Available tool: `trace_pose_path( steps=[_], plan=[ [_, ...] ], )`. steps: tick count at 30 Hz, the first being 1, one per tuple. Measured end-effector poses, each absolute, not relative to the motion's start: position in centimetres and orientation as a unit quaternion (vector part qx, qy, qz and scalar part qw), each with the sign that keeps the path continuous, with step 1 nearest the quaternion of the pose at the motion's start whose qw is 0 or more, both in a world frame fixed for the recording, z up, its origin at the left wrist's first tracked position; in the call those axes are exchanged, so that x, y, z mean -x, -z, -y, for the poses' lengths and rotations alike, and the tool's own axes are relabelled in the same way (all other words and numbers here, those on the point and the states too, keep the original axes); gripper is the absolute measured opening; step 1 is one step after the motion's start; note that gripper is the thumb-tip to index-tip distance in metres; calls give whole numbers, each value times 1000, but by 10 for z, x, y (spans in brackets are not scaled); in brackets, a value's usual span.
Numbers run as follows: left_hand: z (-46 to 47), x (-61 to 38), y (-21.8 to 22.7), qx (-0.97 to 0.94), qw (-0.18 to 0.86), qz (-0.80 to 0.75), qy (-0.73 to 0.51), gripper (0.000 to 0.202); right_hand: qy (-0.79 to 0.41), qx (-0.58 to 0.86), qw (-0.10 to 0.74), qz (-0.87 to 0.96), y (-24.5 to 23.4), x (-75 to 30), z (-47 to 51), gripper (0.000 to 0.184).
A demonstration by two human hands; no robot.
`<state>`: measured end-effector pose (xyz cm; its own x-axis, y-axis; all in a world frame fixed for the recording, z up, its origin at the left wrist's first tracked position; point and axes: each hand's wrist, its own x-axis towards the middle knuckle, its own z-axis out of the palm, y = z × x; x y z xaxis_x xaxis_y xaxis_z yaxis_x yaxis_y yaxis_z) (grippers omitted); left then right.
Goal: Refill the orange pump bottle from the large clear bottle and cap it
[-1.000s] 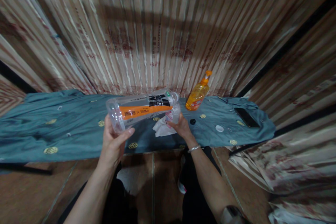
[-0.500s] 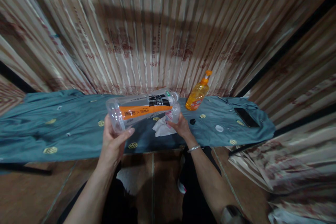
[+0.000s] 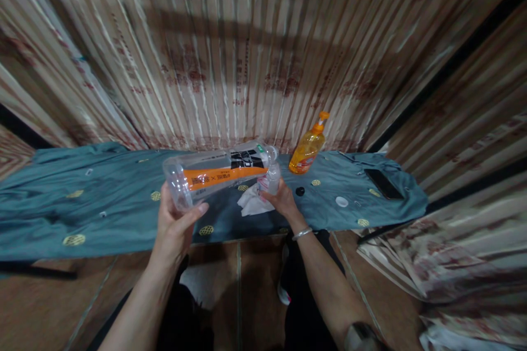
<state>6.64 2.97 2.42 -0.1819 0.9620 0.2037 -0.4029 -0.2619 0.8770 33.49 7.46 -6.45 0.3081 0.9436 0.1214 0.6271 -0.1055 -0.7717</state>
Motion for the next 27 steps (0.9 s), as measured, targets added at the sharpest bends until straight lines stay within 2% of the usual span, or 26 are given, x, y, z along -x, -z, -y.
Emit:
trace_pose_path(
  steps=[27],
  plan=[
    [-34, -55, -3, -412, 498, -358, -674, 77, -201, 700, 408, 551, 69, -335, -75, 47]
  ],
)
